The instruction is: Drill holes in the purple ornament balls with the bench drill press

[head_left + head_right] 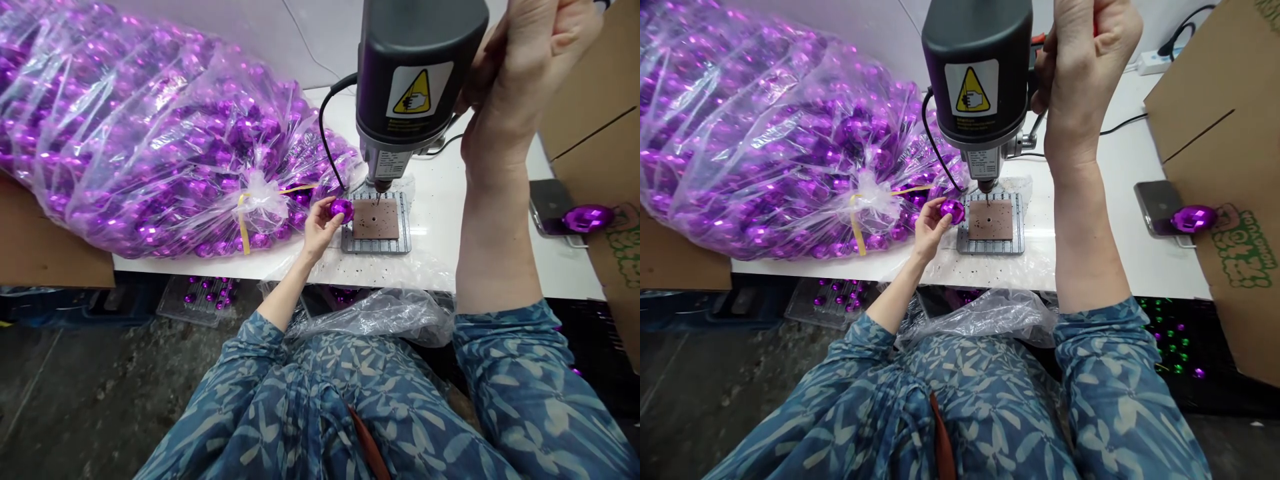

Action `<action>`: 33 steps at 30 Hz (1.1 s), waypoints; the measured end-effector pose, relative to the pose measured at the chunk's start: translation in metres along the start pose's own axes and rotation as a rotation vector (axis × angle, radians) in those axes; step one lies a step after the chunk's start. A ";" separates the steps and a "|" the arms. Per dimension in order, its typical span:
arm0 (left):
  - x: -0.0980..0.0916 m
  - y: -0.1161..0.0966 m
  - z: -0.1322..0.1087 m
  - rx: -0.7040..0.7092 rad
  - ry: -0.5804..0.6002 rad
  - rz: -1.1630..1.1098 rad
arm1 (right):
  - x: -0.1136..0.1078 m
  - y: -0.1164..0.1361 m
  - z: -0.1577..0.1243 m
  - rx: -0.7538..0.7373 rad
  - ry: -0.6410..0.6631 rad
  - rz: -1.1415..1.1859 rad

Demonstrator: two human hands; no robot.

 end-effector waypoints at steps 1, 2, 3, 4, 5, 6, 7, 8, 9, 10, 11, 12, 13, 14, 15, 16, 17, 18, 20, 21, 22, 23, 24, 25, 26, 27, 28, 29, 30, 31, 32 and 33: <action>0.009 0.002 -0.002 -0.021 0.029 -0.012 | 0.000 0.001 0.000 -0.021 0.008 0.009; 0.018 0.006 -0.004 -0.050 0.055 -0.022 | -0.001 0.002 0.000 -0.039 0.013 0.024; 0.025 0.011 -0.004 -0.078 0.076 -0.031 | -0.001 0.003 0.000 -0.052 0.020 0.037; 0.031 0.016 -0.002 -0.101 0.093 -0.038 | -0.001 0.003 0.000 -0.058 0.030 0.049; 0.036 0.020 0.000 -0.115 0.108 -0.042 | -0.001 0.004 0.000 -0.060 0.030 0.060; 0.040 0.025 0.003 -0.125 0.120 -0.044 | 0.000 0.003 0.000 -0.054 0.034 0.065; 0.043 0.028 0.007 -0.132 0.128 -0.044 | 0.000 0.002 0.000 -0.041 0.035 0.068; 0.045 0.031 0.010 -0.138 0.133 -0.046 | 0.000 0.001 0.000 -0.020 0.027 0.068; 0.046 0.034 0.014 -0.143 0.133 -0.049 | -0.001 -0.001 0.000 0.004 0.015 0.068; 0.047 0.035 0.017 -0.148 0.128 -0.053 | -0.002 -0.002 0.000 0.021 -0.001 0.070; 0.046 0.036 0.019 -0.151 0.119 -0.055 | -0.002 -0.003 0.000 0.031 -0.014 0.073; 0.046 0.036 0.021 -0.155 0.110 -0.054 | -0.003 -0.003 -0.001 0.032 -0.023 0.080; 0.046 0.036 0.023 -0.159 0.104 -0.051 | -0.003 -0.003 -0.001 0.024 -0.022 0.085; 0.047 0.037 0.024 -0.166 0.103 -0.044 | -0.002 -0.002 -0.001 0.013 -0.012 0.085; 0.048 0.037 0.025 -0.173 0.105 -0.035 | -0.001 -0.002 -0.001 0.005 0.005 0.079; 0.048 0.038 0.026 -0.179 0.110 -0.024 | -0.001 -0.002 0.000 -0.002 0.015 0.069; 0.049 0.039 0.026 -0.185 0.117 -0.010 | -0.001 -0.003 0.000 -0.007 0.028 0.053; 0.050 0.040 0.027 -0.189 0.124 0.006 | 0.000 -0.004 0.000 -0.011 0.038 0.036; 0.052 0.042 0.028 -0.187 0.138 0.036 | -0.002 -0.005 0.000 -0.018 0.034 0.006; 0.054 0.043 0.029 -0.182 0.147 0.050 | -0.003 -0.005 0.001 -0.020 0.029 -0.007; 0.055 0.043 0.030 -0.171 0.160 0.067 | -0.004 -0.006 0.001 -0.023 0.022 -0.018; 0.057 0.042 0.030 -0.155 0.176 0.089 | -0.005 -0.007 0.001 -0.022 0.016 -0.028; 0.058 0.041 0.031 -0.133 0.195 0.118 | -0.006 -0.007 0.002 -0.022 0.006 -0.032; 0.061 0.039 0.031 -0.107 0.218 0.150 | -0.006 -0.008 0.002 -0.021 0.005 -0.035; 0.063 0.036 0.030 -0.075 0.244 0.181 | -0.006 -0.008 0.002 -0.022 0.006 -0.036; 0.066 0.033 0.029 -0.041 0.273 0.209 | -0.006 -0.008 0.002 -0.025 0.008 -0.035; 0.070 0.030 0.027 -0.008 0.303 0.232 | -0.006 -0.007 0.002 -0.026 0.013 -0.032; 0.073 0.027 0.025 0.020 0.334 0.252 | -0.005 -0.007 0.001 -0.025 0.020 -0.027; 0.076 0.024 0.023 0.040 0.361 0.267 | -0.004 -0.006 0.001 -0.021 0.018 -0.016; 0.079 0.023 0.020 0.050 0.383 0.277 | -0.004 -0.006 0.001 -0.014 0.014 -0.003; 0.081 0.023 0.018 0.048 0.398 0.280 | -0.004 -0.005 0.001 -0.004 0.006 0.010; 0.082 0.023 0.015 0.037 0.404 0.275 | -0.004 -0.005 0.001 0.010 -0.006 0.020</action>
Point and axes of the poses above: each hand's wrist, its own z-axis towards the middle knuckle, its own x-axis out of the palm, y = z × x, the point moved 10 cm from there along z, towards the middle knuckle, and after that the axes turned 8 degrees about -z, right-handed, at the moved point
